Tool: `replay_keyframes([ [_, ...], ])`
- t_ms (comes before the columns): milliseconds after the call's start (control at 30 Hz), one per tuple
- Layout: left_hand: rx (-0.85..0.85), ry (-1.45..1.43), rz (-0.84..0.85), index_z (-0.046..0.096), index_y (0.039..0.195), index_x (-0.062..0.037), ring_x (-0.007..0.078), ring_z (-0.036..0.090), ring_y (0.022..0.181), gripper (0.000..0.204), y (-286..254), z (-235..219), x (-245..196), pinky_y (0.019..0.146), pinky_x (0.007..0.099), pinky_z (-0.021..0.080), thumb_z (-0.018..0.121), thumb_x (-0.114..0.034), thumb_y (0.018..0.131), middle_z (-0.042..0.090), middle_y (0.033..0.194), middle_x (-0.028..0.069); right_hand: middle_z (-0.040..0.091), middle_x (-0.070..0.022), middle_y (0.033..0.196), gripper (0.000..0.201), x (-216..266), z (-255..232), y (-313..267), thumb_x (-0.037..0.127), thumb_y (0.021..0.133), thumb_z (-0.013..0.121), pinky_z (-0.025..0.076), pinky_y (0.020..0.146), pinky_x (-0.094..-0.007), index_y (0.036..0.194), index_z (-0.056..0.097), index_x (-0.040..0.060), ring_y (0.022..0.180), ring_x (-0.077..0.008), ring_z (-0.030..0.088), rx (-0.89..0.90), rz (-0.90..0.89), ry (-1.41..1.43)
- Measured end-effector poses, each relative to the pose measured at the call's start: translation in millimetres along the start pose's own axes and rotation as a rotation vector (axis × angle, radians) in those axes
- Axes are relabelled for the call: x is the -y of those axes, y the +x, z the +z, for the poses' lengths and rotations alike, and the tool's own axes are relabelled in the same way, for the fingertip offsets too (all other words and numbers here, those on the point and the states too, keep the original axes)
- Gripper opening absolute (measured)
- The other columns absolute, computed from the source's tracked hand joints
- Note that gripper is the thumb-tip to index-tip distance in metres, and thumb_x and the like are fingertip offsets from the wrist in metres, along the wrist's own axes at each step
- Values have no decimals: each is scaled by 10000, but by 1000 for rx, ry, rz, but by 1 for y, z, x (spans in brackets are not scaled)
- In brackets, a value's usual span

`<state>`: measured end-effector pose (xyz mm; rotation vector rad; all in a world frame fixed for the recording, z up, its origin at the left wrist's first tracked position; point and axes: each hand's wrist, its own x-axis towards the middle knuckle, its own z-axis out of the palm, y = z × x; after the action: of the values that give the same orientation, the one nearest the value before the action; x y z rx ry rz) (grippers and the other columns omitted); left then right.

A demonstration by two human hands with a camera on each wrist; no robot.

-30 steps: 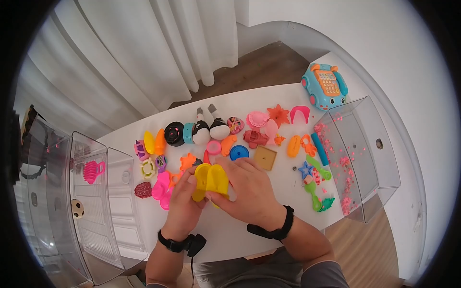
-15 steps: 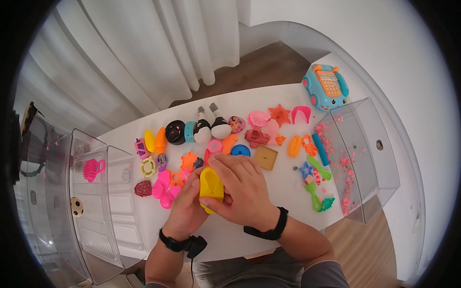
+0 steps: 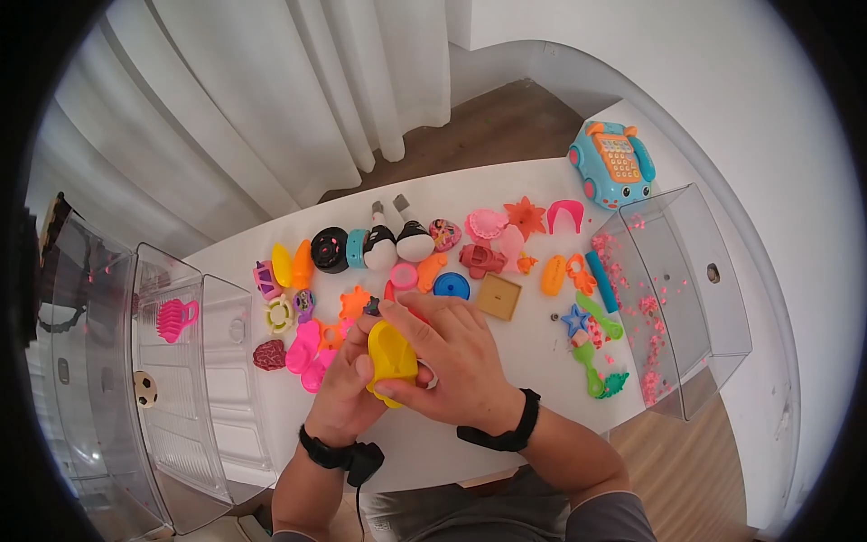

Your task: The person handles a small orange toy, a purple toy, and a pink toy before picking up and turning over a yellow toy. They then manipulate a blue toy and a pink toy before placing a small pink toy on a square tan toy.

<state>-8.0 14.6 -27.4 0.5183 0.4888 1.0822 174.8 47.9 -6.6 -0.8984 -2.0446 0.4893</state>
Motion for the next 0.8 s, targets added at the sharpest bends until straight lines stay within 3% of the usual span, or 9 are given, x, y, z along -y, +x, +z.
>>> replay_keyframes([
  [167,13,-18,-2,519,1379,-138,298,714,1098,604,0,-1,-2,937,443,612,830,-375,918,665,1265,112,637,-182,1324,783,0,-2,2,363,771,882,465,1004,-476,1438,595,70,1143,-369,636,7,4,32],
  [267,-20,12,1,529,1380,-111,276,724,1072,567,0,-3,-1,912,418,603,819,-315,938,679,1247,117,635,-187,1311,634,-8,-5,0,294,835,829,490,970,-462,1382,626,48,1103,-368,643,2,-17,96],
  [333,-52,48,-1,537,1375,-101,261,725,1041,554,-1,-4,-3,877,393,600,816,-307,942,684,1233,116,638,-180,1240,432,-16,-2,-4,178,878,766,529,914,-424,1272,675,26,1046,-344,658,-35,78,225],
  [433,-40,3,-44,546,1377,-77,233,716,973,521,-2,-4,-5,813,349,574,789,-283,965,692,1211,107,633,-168,1162,300,-13,-8,3,88,882,745,558,854,-380,1171,702,22,1003,-314,671,-9,131,285],
  [533,-61,64,-81,542,1395,-59,203,705,945,493,-2,-4,-8,791,326,559,748,-259,995,698,1190,97,629,-156,1126,295,-13,-10,5,7,848,745,564,841,-358,1139,704,35,990,-301,677,-10,108,231],
  [600,-101,230,-82,542,1399,-33,172,699,941,463,-1,-1,-8,783,302,551,707,-245,1023,699,1186,89,631,-155,1126,303,-15,-10,3,-8,835,748,563,841,-353,1132,703,37,983,-300,678,-2,114,226],
  [800,-90,330,-74,535,1392,-32,201,702,913,550,0,3,-5,755,308,553,693,-406,1021,681,1146,83,657,-115,1011,267,-15,-12,5,-56,805,730,538,841,-349,1055,693,33,957,-267,671,14,182,293],
])
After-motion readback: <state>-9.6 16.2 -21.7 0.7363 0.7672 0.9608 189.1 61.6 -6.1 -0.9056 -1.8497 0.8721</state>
